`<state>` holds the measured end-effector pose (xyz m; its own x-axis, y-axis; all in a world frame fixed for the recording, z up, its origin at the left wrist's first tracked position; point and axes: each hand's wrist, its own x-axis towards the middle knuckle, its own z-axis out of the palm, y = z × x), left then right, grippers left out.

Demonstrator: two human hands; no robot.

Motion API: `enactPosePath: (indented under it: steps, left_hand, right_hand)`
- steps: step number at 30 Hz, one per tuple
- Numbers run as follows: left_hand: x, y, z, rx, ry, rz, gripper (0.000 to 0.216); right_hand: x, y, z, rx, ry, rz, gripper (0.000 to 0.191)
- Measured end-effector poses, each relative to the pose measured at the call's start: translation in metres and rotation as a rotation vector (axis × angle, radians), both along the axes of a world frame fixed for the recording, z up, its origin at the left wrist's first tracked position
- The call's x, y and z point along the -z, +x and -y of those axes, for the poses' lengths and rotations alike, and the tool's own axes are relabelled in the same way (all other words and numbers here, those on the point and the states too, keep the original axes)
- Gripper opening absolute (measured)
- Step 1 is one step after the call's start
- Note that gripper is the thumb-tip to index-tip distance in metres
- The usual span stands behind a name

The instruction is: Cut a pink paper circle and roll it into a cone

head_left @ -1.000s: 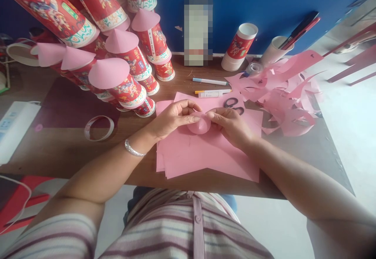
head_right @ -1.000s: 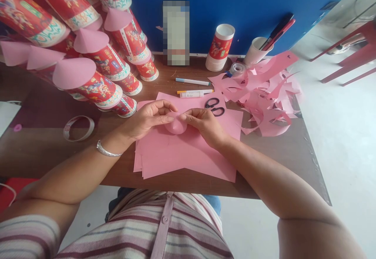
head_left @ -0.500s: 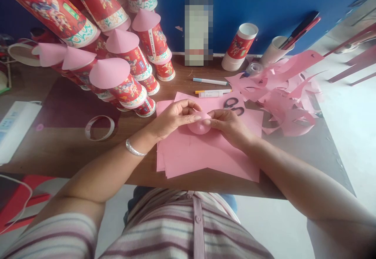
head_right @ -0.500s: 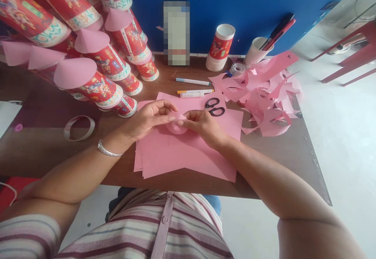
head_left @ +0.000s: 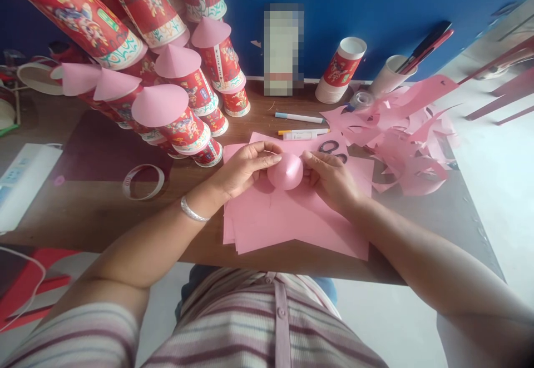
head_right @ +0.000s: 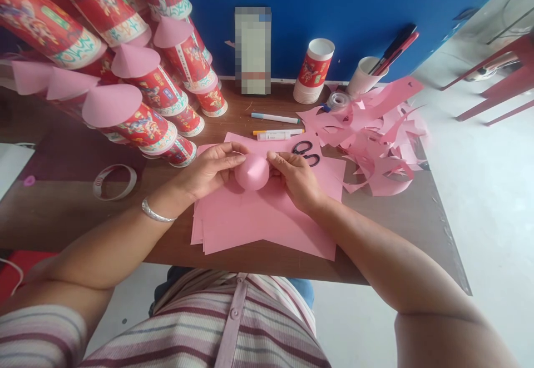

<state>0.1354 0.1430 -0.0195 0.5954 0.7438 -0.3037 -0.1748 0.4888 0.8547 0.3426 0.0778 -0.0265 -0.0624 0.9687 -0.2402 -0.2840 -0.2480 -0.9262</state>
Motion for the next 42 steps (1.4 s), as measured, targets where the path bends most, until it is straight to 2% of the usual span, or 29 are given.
enactPosePath:
  steps: [5, 9, 12, 16, 20, 23, 27, 32, 42]
  left_hand:
    - [0.0028, -0.0007, -0.0018, -0.009, -0.108, 0.036, 0.044]
    - [0.0017, -0.0009, -0.0015, -0.007, -0.114, 0.037, 0.042]
    - [-0.0006, -0.0007, 0.0001, 0.007, -0.088, 0.015, 0.04]
    - [-0.0013, 0.0003, 0.001, -0.006, -0.02, 0.024, 0.039]
    - [0.0004, 0.0019, 0.0004, -0.06, -0.039, 0.053, 0.041]
    - [0.002, 0.0019, 0.0003, -0.043, -0.083, 0.041, 0.043]
    - [0.005, 0.0001, -0.0003, -0.034, -0.059, 0.035, 0.042]
    - [0.0077, -0.0015, -0.0021, -0.049, -0.016, 0.029, 0.039]
    - [0.0066, -0.0012, -0.0027, -0.114, 0.05, 0.035, 0.036]
  right_hand:
    - [-0.0028, -0.0008, 0.0003, 0.103, 0.027, -0.043, 0.051]
    - [-0.0033, -0.0018, 0.0015, 0.036, 0.035, -0.04, 0.049]
    - [-0.001, -0.0006, 0.0024, -0.028, 0.01, 0.008, 0.053]
    - [0.0011, 0.0006, 0.0024, -0.041, -0.036, 0.024, 0.056]
    - [0.0003, 0.0004, 0.001, -0.006, -0.005, -0.029, 0.055]
    - [0.0002, 0.0004, -0.0001, 0.058, 0.028, -0.045, 0.055]
    - [0.0013, -0.0012, -0.0011, 0.103, 0.006, -0.045, 0.058]
    - [0.0017, -0.0031, -0.0011, 0.081, -0.034, -0.058, 0.059]
    - [-0.0033, 0.0004, 0.0016, 0.037, -0.017, -0.072, 0.05]
